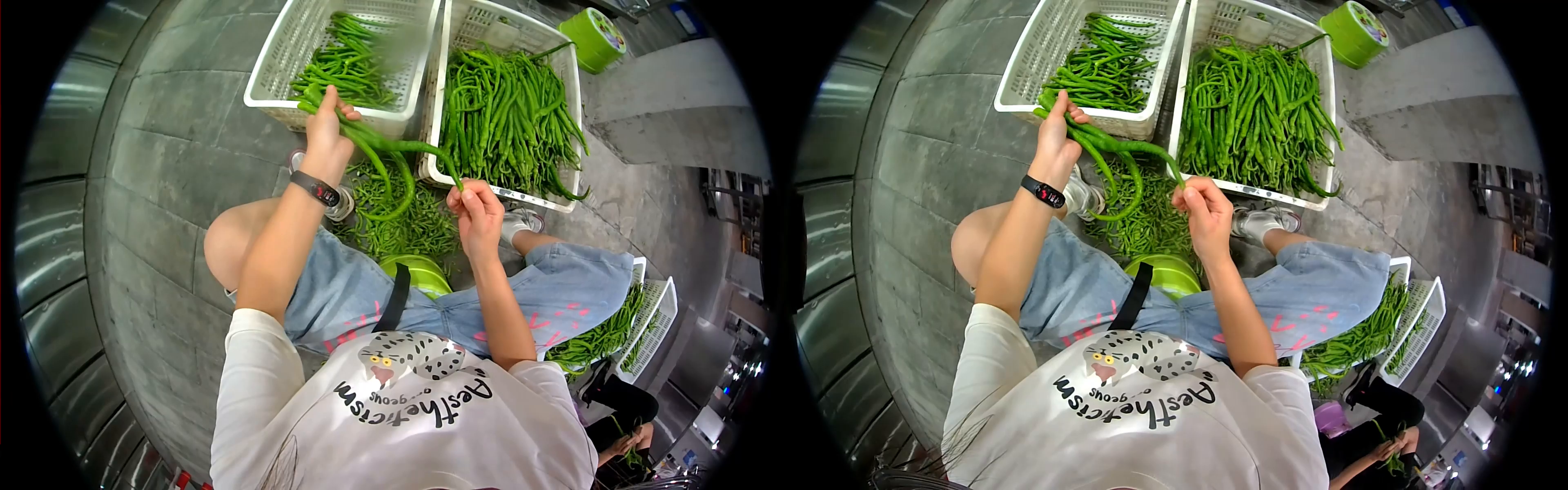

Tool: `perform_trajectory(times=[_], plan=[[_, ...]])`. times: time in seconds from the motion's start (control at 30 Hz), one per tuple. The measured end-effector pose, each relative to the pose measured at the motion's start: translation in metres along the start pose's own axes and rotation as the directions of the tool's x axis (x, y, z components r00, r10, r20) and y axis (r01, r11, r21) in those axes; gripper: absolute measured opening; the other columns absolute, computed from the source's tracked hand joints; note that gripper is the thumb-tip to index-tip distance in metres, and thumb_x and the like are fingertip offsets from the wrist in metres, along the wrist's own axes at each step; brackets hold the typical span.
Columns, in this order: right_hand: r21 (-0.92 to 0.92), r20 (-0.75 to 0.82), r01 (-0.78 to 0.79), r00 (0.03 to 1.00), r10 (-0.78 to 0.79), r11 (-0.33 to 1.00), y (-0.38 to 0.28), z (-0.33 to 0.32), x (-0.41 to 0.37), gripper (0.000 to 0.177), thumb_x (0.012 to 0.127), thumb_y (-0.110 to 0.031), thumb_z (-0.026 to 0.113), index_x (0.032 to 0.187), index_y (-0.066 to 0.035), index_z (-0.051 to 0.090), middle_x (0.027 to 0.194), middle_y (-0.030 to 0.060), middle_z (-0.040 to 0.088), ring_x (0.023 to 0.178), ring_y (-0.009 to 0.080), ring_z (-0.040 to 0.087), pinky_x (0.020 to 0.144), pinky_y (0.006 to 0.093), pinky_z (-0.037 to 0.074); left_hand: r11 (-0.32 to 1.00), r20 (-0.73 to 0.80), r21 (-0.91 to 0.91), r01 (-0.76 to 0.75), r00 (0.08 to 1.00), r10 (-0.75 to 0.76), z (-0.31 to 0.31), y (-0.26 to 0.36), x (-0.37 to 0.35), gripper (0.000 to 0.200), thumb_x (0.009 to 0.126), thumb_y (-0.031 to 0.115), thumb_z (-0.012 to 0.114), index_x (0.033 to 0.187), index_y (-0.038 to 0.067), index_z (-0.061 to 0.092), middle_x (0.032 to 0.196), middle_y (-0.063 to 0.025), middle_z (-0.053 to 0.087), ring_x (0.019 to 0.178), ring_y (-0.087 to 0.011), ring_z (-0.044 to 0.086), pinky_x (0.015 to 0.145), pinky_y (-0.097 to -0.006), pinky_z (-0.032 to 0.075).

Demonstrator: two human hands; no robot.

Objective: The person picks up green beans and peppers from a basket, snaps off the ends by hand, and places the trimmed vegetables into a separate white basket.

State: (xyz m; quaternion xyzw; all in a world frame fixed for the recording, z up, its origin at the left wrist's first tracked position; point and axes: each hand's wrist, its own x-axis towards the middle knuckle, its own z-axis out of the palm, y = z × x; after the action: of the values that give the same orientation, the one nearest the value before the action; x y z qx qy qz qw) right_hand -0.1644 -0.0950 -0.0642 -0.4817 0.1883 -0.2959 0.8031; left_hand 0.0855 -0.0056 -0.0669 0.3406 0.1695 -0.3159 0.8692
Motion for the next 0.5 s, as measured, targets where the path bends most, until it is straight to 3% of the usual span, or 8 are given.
perform_trajectory(times=[0.17, 0.23, 0.3, 0.33, 0.43, 0.47, 0.5], plan=[[0.406, -0.076, 0.017, 0.997, 0.015, 0.914, -0.008, -0.012, 0.01, 0.012, 0.088, -0.014, 0.054, 0.086, -0.003, 0.051, 0.077, 0.0069, 0.051, 0.07, 0.0138, 0.045, 0.062, 0.0267, 0.036, 1.0, -0.032, 0.013, -0.016, 0.999, 0.017, 0.004, 0.001, -0.004, 0.026, 0.092, 0.024, 0.055, 0.076, 0.007, 0.045, 0.067, -0.0022, 0.042, 0.059, -0.0118, 0.04, 0.054, -0.025, 0.042], [0.427, -0.156, 0.048, 0.988, 0.021, 0.903, -0.012, -0.026, 0.014, 0.009, 0.088, -0.012, 0.052, 0.085, -0.004, 0.05, 0.077, 0.0065, 0.051, 0.069, 0.0134, 0.044, 0.062, 0.0268, 0.036, 0.999, -0.066, -0.01, -0.042, 0.997, 0.041, 0.005, 0.007, -0.004, 0.027, 0.093, 0.025, 0.055, 0.076, 0.007, 0.045, 0.065, -0.003, 0.042, 0.06, -0.0133, 0.042, 0.057, -0.0268, 0.044], [0.249, -0.177, -0.041, 0.98, 0.087, 0.968, -0.016, -0.034, 0.014, 0.004, 0.087, -0.007, 0.053, 0.086, -0.003, 0.052, 0.081, 0.0068, 0.053, 0.072, 0.0129, 0.046, 0.063, 0.027, 0.039, 0.996, -0.108, 0.01, -0.087, 0.99, 0.088, 0.006, 0.011, -0.002, 0.025, 0.093, 0.025, 0.053, 0.078, 0.006, 0.045, 0.067, -0.0035, 0.042, 0.061, -0.0142, 0.042, 0.059, -0.0285, 0.044], [0.144, -0.151, -0.175, 0.969, 0.196, 0.974, -0.016, -0.038, 0.013, 0.006, 0.084, -0.001, 0.057, 0.089, -0.003, 0.055, 0.086, 0.0062, 0.056, 0.077, 0.012, 0.05, 0.066, 0.0265, 0.041, 0.995, -0.106, -0.035, -0.097, 0.99, 0.093, 0.002, 0.012, 0.004, 0.022, 0.093, 0.023, 0.054, 0.084, 0.005, 0.045, 0.07, -0.0053, 0.044, 0.06, -0.0164, 0.044, 0.057, -0.0312, 0.045], [-0.434, -0.039, -0.303, 0.947, 0.318, 0.848, -0.004, -0.035, 0.008, 0.024, 0.077, 0.003, 0.065, 0.098, -0.004, 0.058, 0.098, 0.0034, 0.06, 0.09, 0.012, 0.054, 0.076, 0.0238, 0.044, 0.989, -0.114, -0.046, -0.139, 0.984, 0.134, 0.003, 0.012, 0.002, 0.018, 0.094, 0.018, 0.053, 0.095, 0.003, 0.044, 0.076, -0.007, 0.045, 0.06, -0.0183, 0.046, 0.056, -0.036, 0.046], [-0.43, -0.015, -0.336, 0.93, 0.366, 0.838, 0.002, -0.031, 0.005, 0.027, 0.076, 0.002, 0.066, 0.101, -0.004, 0.059, 0.102, 0.0023, 0.06, 0.094, 0.0129, 0.055, 0.079, 0.0237, 0.045, 0.987, -0.116, -0.026, -0.16, 0.981, 0.156, 0.004, 0.011, 0.002, 0.017, 0.094, 0.017, 0.052, 0.096, 0.003, 0.044, 0.076, -0.0072, 0.045, 0.06, -0.0184, 0.046, 0.056, -0.0361, 0.046], [-0.279, -0.023, -0.485, 0.866, 0.499, 0.829, 0.003, -0.024, 0.004, 0.024, 0.081, -0.005, 0.066, 0.103, -0.004, 0.059, 0.103, 0.003, 0.06, 0.096, 0.0135, 0.055, 0.078, 0.0247, 0.047, 0.984, -0.117, -0.007, -0.18, 0.977, 0.178, 0.004, 0.01, 0.002, 0.016, 0.094, 0.016, 0.052, 0.097, 0.003, 0.043, 0.077, -0.0073, 0.046, 0.06, -0.0185, 0.046, 0.056, -0.0363, 0.046]])
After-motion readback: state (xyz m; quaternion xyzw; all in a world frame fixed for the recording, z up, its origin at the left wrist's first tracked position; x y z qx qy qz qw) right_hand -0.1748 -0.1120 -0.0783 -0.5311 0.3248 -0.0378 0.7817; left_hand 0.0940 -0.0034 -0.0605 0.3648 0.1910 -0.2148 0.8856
